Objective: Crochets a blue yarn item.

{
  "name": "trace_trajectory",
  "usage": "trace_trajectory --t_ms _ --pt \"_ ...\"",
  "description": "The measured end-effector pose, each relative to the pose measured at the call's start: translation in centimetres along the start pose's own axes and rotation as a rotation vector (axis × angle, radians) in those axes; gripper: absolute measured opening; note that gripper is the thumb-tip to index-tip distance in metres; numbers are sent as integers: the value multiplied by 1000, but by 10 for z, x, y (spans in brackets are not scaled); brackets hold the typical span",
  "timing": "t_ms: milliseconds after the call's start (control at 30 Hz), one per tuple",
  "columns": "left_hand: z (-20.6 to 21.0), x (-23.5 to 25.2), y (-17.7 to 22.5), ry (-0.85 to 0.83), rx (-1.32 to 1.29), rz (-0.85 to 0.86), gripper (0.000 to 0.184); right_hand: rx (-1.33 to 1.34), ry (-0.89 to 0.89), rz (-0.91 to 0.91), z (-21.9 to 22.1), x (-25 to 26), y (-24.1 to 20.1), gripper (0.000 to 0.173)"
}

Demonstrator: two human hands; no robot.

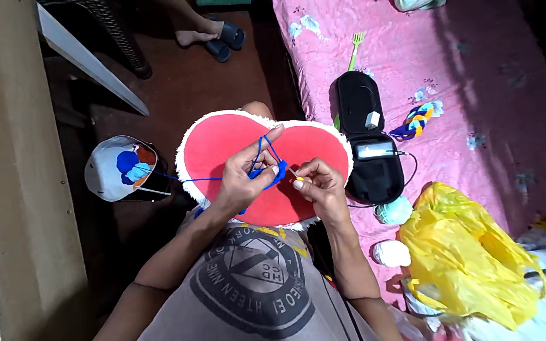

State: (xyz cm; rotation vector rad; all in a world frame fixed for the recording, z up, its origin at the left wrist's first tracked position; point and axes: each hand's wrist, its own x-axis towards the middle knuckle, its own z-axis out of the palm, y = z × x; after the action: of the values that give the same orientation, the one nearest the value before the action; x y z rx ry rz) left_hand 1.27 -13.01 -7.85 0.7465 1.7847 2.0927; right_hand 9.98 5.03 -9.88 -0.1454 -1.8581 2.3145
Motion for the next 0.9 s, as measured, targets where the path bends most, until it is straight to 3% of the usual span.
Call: trace_trajectory --t_ms 300,567,667,800,900 --pt "-1 -1 -1 23 -75 9 63 -411 91 -234 5 -5 -1 10" --pt "-8 2 -4 16 -229 -60 61 -496 56 -347 0 -4 2 3" --pt "-9 2 -5 4 -252 -83 61 -304 23 -186 -4 -6 -2 12" --pt "-2 1 -10 6 -180 -43 60 172 -58 143 -8 0 -2 13" --pt "7 1 -12 27 -69 28 58 396 -137 248 -6 4 1 22"
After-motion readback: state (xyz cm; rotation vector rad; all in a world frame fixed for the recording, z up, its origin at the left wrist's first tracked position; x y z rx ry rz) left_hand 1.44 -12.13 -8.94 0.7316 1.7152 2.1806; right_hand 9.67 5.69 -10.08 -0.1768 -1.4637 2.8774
